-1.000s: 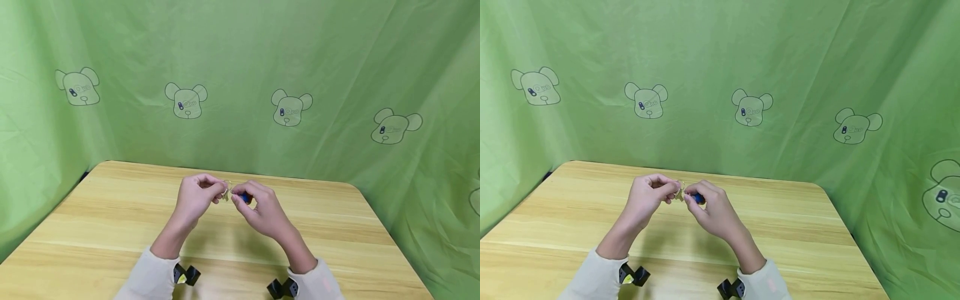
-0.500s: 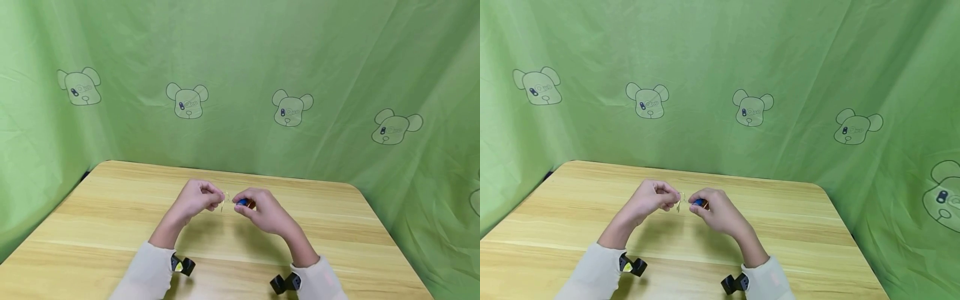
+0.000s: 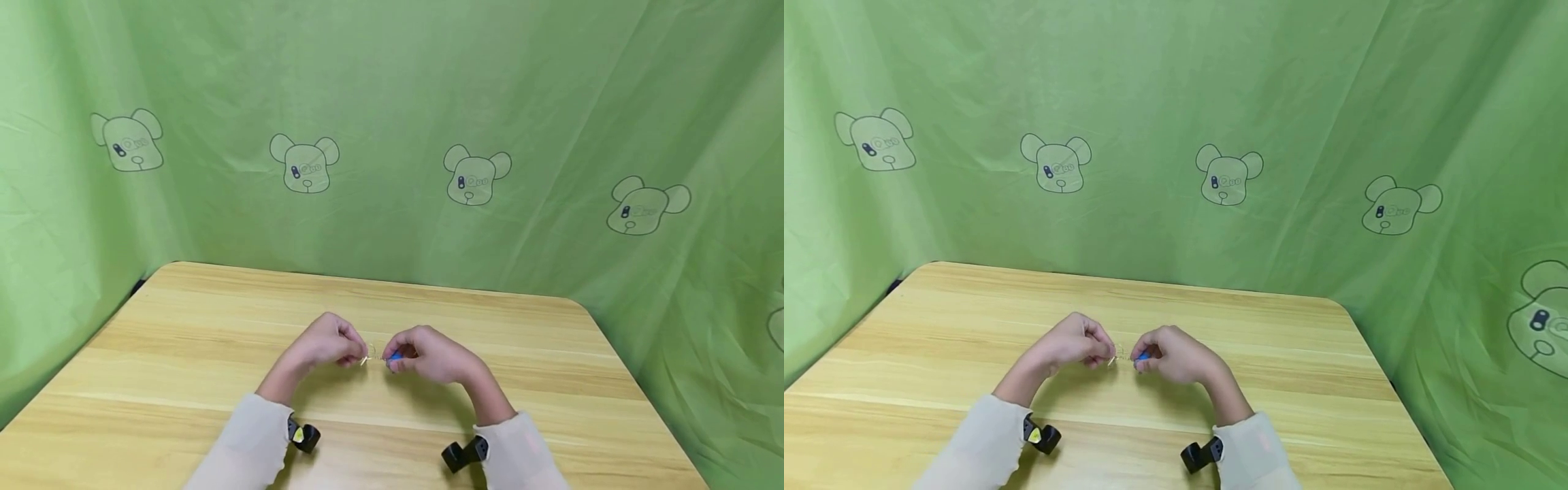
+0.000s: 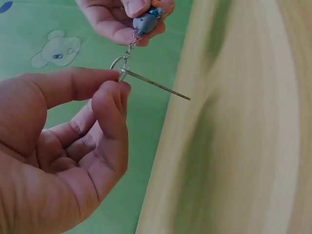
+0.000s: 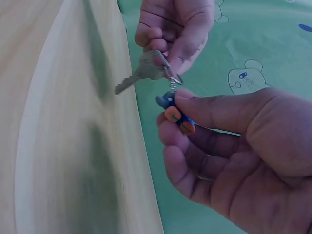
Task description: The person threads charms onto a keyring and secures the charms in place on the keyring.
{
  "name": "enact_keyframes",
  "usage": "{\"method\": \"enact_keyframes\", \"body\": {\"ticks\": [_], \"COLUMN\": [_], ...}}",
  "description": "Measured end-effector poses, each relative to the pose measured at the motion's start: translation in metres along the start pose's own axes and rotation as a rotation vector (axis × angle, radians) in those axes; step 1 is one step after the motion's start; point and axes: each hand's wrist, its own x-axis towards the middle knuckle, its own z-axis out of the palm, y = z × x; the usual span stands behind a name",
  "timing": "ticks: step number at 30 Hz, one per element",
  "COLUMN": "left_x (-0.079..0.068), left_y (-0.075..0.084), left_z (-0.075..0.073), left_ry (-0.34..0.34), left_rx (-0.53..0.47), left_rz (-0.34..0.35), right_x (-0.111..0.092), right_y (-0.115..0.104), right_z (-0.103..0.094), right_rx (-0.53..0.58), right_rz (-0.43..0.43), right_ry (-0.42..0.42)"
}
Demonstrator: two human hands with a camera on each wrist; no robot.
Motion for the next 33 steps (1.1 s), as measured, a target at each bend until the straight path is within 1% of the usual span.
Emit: {"method": "enact_keyframes", "body": {"ticks": [7,10,14,21,27,30,33], "left_x": [0.001,0.000,-0.001,0.000,0.001,0.001,0.002], "left_y": [-0.003,-0.003,-0.004,-0.006,-0.008,-0.009,-0.009], "left_z": [0.013,0.018,0.024,0.028,0.031,0.035,0.038], "left_ry": [-0.055,-0.070,-0.080,-0.078,-0.086,-0.072,-0.044], "left_rx": [0.084,0.102,0.110,0.124,0.142,0.172,0.240], "left_rz": [0.002,-0.003,-0.015,-0.046,-0.044,-0.034,-0.022], "right_x": [-0.002,-0.003,-0.004,-0.004,-0.005,-0.005,-0.006], "right_y": [0.008,0.009,0.011,0.019,0.024,0.026,0.027], "right_z": [0.000,0.000,0.001,0.002,0.002,0.000,-0.001], "right_rx": [-0.012,-0.005,0.013,0.048,0.041,0.025,0.009], "right_rz": [0.033,0.049,0.077,0.085,0.105,0.117,0.126], "right_ry": [-0.097,-0.136,-0.167,-0.195,-0.199,-0.191,-0.186]}}
